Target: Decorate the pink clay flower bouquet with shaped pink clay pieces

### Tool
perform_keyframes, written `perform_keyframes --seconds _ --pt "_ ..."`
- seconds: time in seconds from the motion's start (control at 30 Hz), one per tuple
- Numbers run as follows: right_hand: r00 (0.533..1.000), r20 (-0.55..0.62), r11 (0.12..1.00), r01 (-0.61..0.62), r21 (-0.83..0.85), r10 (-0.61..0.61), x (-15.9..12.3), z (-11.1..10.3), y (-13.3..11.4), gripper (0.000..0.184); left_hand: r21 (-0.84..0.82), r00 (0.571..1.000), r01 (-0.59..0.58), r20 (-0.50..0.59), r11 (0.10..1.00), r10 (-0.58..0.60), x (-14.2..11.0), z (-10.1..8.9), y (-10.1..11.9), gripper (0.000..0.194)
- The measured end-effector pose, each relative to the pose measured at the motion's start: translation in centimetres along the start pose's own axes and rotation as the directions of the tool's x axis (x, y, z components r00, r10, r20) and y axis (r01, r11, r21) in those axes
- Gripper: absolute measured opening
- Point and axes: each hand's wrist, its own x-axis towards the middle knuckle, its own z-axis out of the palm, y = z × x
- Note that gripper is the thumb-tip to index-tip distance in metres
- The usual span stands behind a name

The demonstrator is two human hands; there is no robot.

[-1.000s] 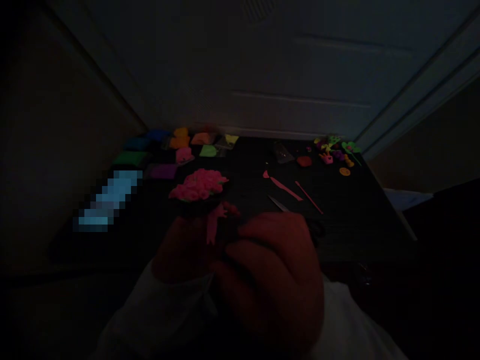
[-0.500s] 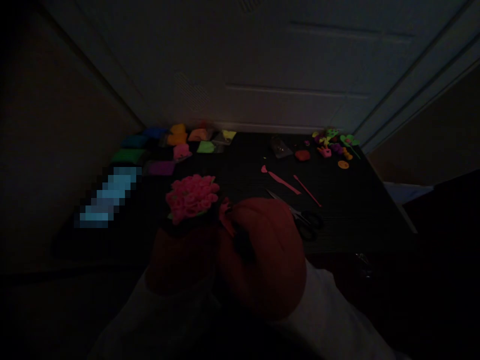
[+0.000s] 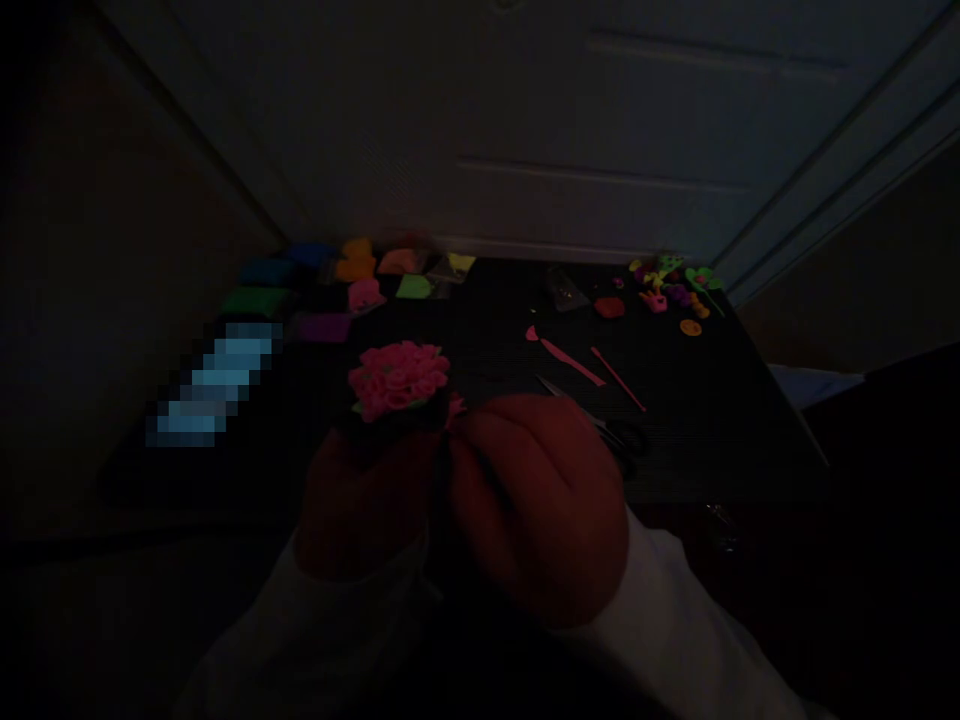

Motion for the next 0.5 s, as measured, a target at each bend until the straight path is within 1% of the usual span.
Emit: perform_keyframes --seconds 0.07,0.27,0.37,0.5 --pt "1.0 0.021 1.0 0.01 -0.002 -0.01 0.08 -0.17 0.0 0.019 -0.009 1.0 -0.002 0.01 1.0 0.002 -0.02 -0.05 -0.03 0.023" --pt "0.999 0.043 0.998 0.034 -0.044 -0.032 0.09 -0.53 0.24 0.019 0.01 0.996 -0.064 -0.054 0.998 0.065 0.08 0.12 -0.43 0.02" --pt "0.998 0.052 0.997 0.03 -0.064 -0.027 -0.03 -0.58 0.41 0.021 -0.024 0.998 -0.062 -0.024 0.998 0.062 0.16 0.07 -0.45 0.021" --pt "0.999 0.052 0.997 0.016 -0.069 -0.012 -0.14 -0.59 0.56 0.02 -0.029 0.999 -0.054 -0.004 0.998 0.054 0.18 -0.11 -0.25 0.023"
